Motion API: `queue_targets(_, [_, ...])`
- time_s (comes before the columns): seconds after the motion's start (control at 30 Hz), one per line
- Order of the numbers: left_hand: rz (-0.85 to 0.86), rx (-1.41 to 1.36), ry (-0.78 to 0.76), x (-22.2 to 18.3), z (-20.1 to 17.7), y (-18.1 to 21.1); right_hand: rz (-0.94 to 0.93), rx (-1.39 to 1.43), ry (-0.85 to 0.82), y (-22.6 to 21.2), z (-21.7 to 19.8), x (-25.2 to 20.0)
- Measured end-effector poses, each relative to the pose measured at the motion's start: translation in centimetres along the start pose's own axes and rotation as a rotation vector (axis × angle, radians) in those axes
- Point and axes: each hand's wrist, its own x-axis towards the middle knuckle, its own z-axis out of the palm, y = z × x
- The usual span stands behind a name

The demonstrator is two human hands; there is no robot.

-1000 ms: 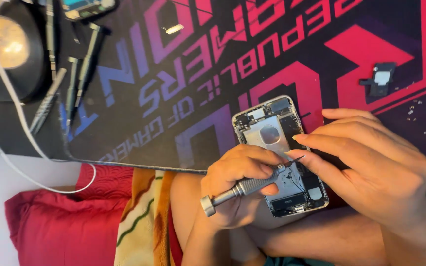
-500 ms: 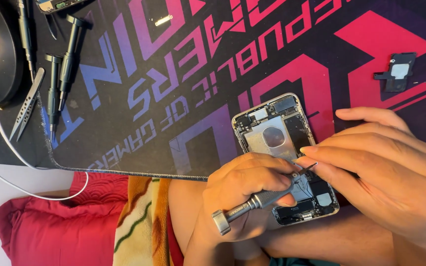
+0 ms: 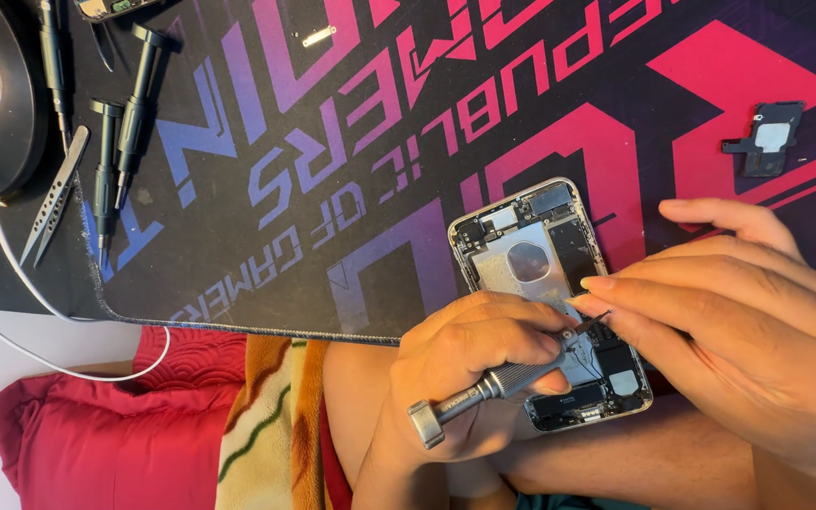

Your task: Assembling or repairing internal components of a smartphone using precision tools like a screwdriver and tweezers.

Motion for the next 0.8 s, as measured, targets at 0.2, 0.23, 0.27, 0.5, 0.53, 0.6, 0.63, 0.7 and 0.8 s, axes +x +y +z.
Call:
queue_targets(0.2, [0.032,0.014,0.032,0.3,-0.3,0.2,-0.062,-0.068,0.085,-0.4,0.4,0.9])
queue_targets(0.23, [0.035,0.016,0.036,0.0,-0.5,-0.3,-0.067,-0.068,0.084,-0.3,-0.1,0.5])
queue_targets(0.27, [0.114,0.081,0.117,-0.3,-0.8,-0.7,-0.061,-0.105,-0.018,-0.3,-0.7,0.2])
queue_targets(0.5, [-0.102,0.13,0.495,-1.0,-1.3,1.3,-0.212,-0.227,-0.312,0.8,-0.4,-0.4])
queue_targets(0.53, [-0.099,0.123,0.507,-1.0,-1.1,1.8,-0.22,-0.234,-0.32,0.3,0.1,-0.6])
queue_targets(0.6, [-0.194,0.354,0.526,-0.7,-0.7,2.9,-0.246,-0.429,-0.219,-0.7,1.1,-0.9])
queue_targets(0.63, [-0.193,0.348,0.537,-1.1,-0.3,2.9,-0.254,-0.435,-0.225,-1.4,1.6,-1.2])
queue_targets(0.7, [-0.134,0.728,0.505,-1.8,0.7,3.0,-0.254,-0.713,-0.143,-2.6,2.8,-1.8])
queue_targets(0.8, [-0.096,0.877,0.477,-1.3,2.0,3.1,-0.217,-0.709,-0.025,-4.0,4.4,-2.2])
